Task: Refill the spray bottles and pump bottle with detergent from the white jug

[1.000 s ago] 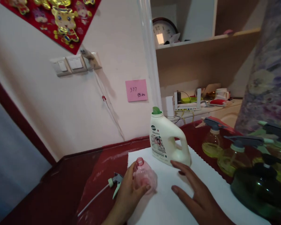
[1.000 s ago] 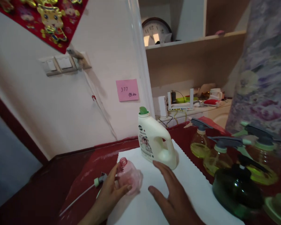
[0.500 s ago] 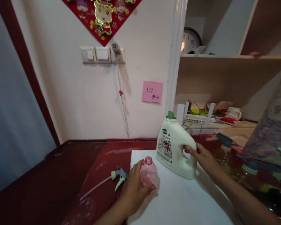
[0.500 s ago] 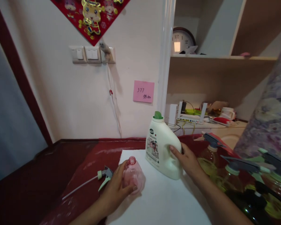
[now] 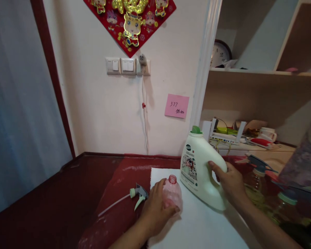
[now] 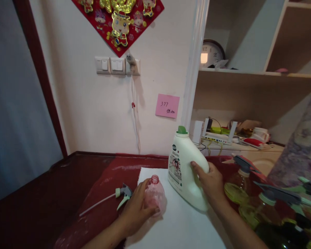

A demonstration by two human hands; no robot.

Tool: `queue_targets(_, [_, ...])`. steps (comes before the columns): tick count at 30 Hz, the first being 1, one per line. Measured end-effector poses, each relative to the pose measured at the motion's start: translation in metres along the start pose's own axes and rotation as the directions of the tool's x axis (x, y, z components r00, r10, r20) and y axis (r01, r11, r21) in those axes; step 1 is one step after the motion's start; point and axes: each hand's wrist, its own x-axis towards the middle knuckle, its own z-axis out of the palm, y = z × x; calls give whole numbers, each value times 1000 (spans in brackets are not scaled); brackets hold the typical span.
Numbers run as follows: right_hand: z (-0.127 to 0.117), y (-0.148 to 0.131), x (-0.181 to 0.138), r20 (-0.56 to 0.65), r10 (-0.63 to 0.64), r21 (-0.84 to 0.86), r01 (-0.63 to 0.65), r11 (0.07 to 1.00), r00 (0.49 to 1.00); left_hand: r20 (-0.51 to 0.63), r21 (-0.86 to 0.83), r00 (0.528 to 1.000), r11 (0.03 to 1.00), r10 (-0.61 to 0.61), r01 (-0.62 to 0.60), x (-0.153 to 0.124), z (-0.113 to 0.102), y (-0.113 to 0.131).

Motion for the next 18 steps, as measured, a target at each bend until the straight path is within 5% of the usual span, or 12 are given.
queue_targets(12, [-62,-77,-20,104,-102,-189,120,975,989,-35,-51,999,999,9,-11,0,5,-4])
queue_targets(18, [-68,-83,-20,100,-263,-269,281,922,960,-82,-69,997,997,10,-15,0,5,-4])
